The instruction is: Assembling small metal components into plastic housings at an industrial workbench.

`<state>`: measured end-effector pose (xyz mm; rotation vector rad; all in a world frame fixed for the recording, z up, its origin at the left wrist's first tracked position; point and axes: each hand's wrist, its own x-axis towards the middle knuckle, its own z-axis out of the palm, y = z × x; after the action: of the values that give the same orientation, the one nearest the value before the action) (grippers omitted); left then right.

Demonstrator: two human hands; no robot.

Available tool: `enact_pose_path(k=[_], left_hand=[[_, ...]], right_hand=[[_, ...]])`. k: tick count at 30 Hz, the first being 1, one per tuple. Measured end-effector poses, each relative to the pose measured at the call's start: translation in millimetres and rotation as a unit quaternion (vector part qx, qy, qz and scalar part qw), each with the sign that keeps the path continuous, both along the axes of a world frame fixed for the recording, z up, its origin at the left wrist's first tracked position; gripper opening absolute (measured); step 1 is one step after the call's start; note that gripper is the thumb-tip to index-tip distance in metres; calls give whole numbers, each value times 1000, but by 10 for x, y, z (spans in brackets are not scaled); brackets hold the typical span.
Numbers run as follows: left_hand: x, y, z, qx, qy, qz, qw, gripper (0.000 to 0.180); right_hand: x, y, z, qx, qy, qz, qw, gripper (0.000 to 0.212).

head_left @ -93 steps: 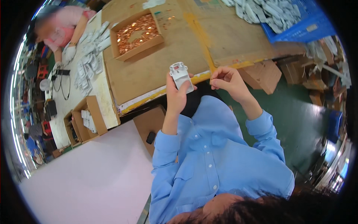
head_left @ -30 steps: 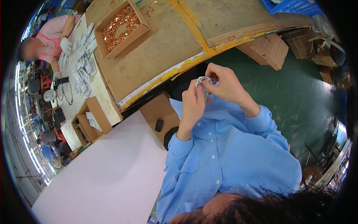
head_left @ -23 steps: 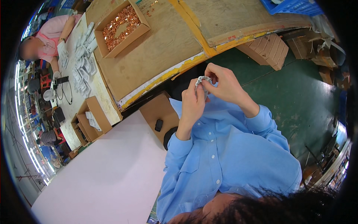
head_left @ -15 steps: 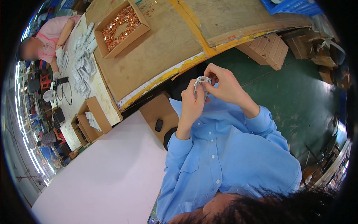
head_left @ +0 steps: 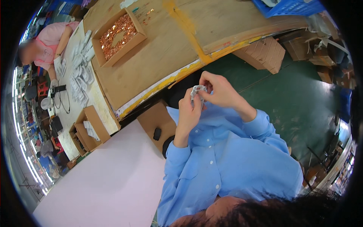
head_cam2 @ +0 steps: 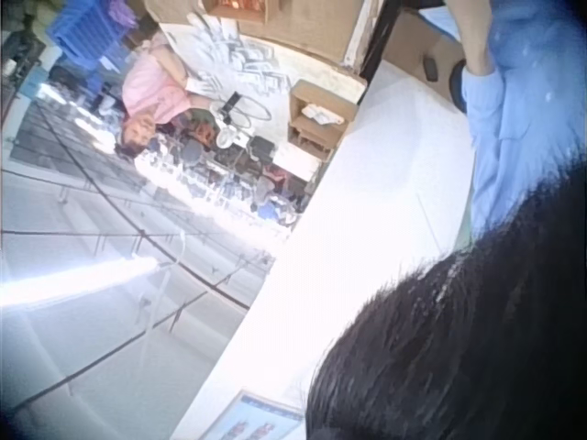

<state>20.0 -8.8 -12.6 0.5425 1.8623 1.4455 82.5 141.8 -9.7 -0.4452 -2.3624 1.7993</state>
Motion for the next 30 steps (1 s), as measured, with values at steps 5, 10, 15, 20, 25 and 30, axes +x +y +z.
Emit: enact_pose_path(k=[5, 10, 15, 20, 25, 30], left_hand=[[-4, -28, -10, 10, 16, 13, 1000, 20], [-59, -31, -5, 36, -25, 38, 998, 20], [-243, -214, 45, -40, 98, -4, 994, 20], [-504, -597, -8, -74, 81, 106, 988, 19], [-1184, -955, 134, -32, 59, 283, 957, 17], [-2217, -1355, 130, -7, 83, 400, 913, 14]], right_hand=[[-29, -37, 52, 10, 14, 0, 1000, 19], [-99, -10, 134, 50, 2, 10, 999, 19], [-299, 91, 211, 80, -8, 18, 997, 21], [-691, 417, 239, 117, 59, 70, 989, 35], [-1553, 1633, -116, 438, 77, -191, 875, 39], [-2092, 2800, -490, 671, -42, -234, 702, 47]])
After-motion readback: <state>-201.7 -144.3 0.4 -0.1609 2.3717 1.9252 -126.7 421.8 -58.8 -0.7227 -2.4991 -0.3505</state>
